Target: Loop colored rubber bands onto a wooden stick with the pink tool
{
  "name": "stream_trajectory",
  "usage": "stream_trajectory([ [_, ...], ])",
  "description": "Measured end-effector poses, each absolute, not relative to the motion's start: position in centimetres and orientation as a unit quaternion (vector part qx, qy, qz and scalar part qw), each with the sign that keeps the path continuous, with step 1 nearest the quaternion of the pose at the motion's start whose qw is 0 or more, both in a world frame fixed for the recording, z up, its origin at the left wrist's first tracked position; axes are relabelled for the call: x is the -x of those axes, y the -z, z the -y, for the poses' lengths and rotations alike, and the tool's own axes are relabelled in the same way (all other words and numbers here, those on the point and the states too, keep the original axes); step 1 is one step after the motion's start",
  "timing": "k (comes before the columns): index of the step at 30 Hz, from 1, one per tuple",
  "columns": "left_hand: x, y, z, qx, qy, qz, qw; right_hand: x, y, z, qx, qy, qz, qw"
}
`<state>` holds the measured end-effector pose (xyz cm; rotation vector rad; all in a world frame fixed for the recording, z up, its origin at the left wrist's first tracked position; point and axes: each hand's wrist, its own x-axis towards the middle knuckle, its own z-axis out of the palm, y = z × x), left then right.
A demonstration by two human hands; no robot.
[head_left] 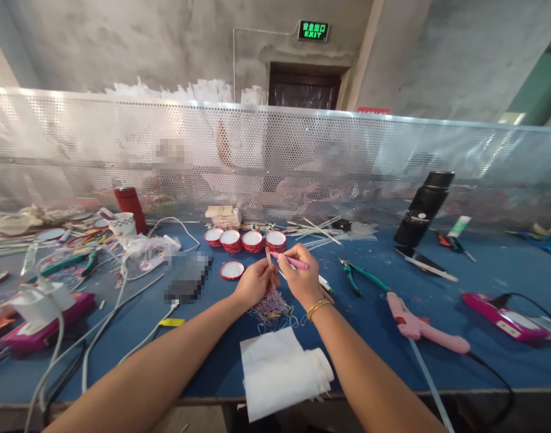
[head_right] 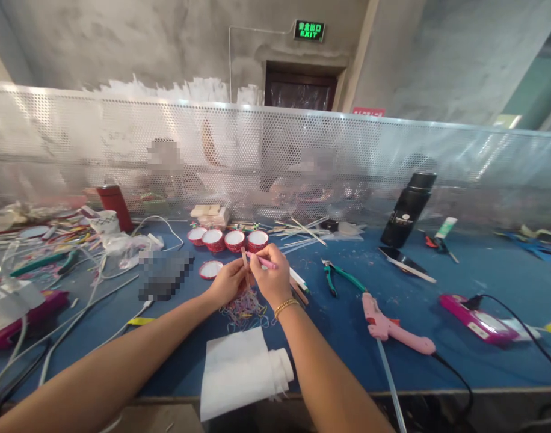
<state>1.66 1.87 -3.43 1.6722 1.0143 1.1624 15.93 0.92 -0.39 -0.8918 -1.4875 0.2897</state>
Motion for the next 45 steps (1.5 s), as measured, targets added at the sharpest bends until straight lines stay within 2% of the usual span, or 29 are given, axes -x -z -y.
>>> stream_trajectory([
  [13, -1.72, 3.82, -2.22, -0.658, -0.469, -0.399, 0.434, -16.1, 0.7, -1.46, 0.404, -0.107, 0.656, 0.629],
  [34, -1.77, 4.04, -2.46, -0.632, -0.478, -0.384, 0.474, -15.98, 0.44, -1.21, 0.388, -0.155, 0.638, 0.646],
  [45, -1.66, 4.31, -2.56, -0.658, -0.456, -0.405, 0.442, -16.02, 0.68, -1.29, 0.385, -0.154, 0.648, 0.638],
])
